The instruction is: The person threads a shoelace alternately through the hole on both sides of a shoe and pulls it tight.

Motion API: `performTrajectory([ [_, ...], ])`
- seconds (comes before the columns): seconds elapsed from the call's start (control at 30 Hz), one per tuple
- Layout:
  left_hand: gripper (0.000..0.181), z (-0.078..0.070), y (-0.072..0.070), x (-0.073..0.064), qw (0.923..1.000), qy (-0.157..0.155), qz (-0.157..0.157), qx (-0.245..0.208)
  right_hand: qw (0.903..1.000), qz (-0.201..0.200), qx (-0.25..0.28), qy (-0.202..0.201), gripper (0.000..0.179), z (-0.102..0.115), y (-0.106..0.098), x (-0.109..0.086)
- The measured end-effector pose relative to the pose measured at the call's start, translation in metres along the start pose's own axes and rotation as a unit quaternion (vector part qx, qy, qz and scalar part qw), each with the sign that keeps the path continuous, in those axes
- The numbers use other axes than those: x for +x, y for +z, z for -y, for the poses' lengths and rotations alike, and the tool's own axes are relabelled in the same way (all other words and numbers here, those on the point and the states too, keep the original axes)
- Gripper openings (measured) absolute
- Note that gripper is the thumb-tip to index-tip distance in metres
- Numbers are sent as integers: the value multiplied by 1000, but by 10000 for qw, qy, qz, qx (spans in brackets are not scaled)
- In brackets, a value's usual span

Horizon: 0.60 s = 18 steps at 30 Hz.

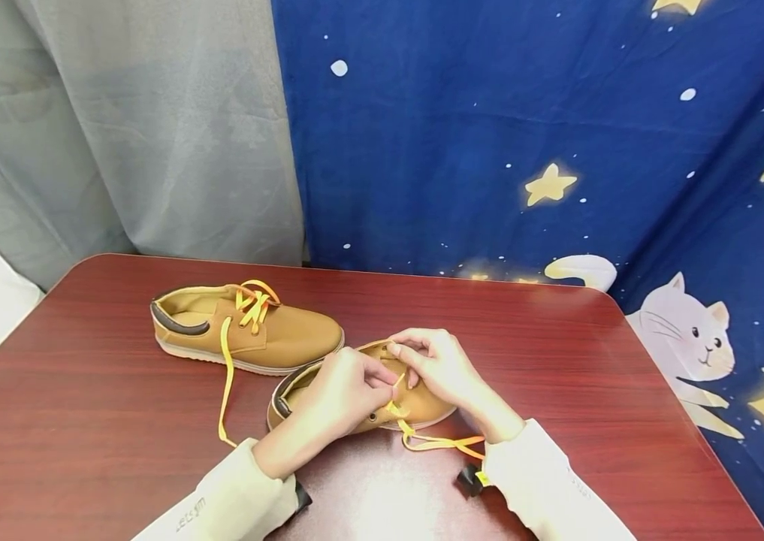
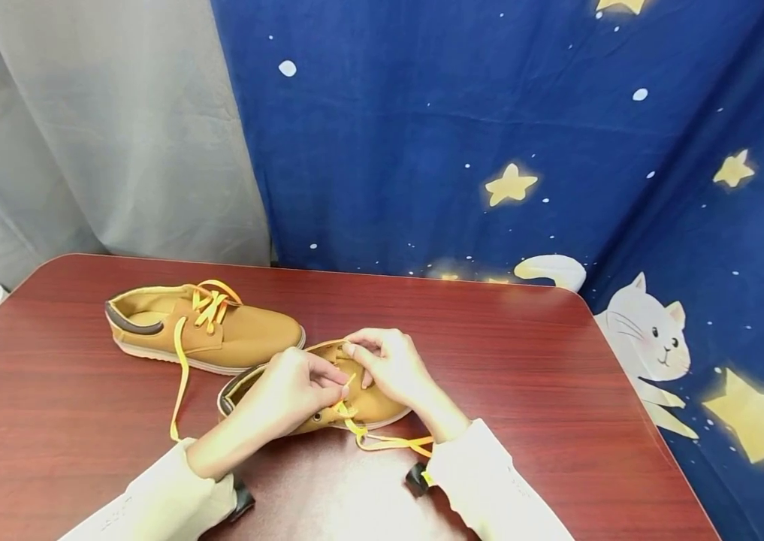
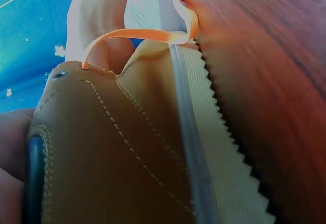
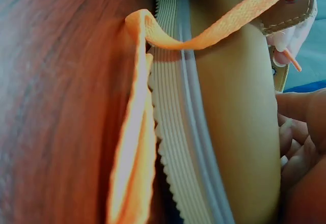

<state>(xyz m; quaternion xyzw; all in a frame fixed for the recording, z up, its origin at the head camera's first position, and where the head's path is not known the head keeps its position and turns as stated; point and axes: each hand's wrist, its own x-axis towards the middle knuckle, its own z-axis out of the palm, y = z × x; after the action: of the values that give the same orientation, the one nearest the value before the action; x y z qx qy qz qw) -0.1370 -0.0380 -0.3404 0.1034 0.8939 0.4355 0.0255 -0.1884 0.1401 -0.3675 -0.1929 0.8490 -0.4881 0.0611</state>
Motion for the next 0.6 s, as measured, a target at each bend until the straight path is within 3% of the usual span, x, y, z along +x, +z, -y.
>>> performTrajectory([
  [0.2,12,4,1,4,9993,-132,-309,188,9996,114,248,-10,18,-3,-1,-1],
  [0.4,13,6,3,8,9965,1,-646,525,9988,252,410,-78,18,-7,-1,-3],
  [0.6,13,7,4,9,9944,19,-752,742,9980,280,564,-54,18,-9,-1,-5],
])
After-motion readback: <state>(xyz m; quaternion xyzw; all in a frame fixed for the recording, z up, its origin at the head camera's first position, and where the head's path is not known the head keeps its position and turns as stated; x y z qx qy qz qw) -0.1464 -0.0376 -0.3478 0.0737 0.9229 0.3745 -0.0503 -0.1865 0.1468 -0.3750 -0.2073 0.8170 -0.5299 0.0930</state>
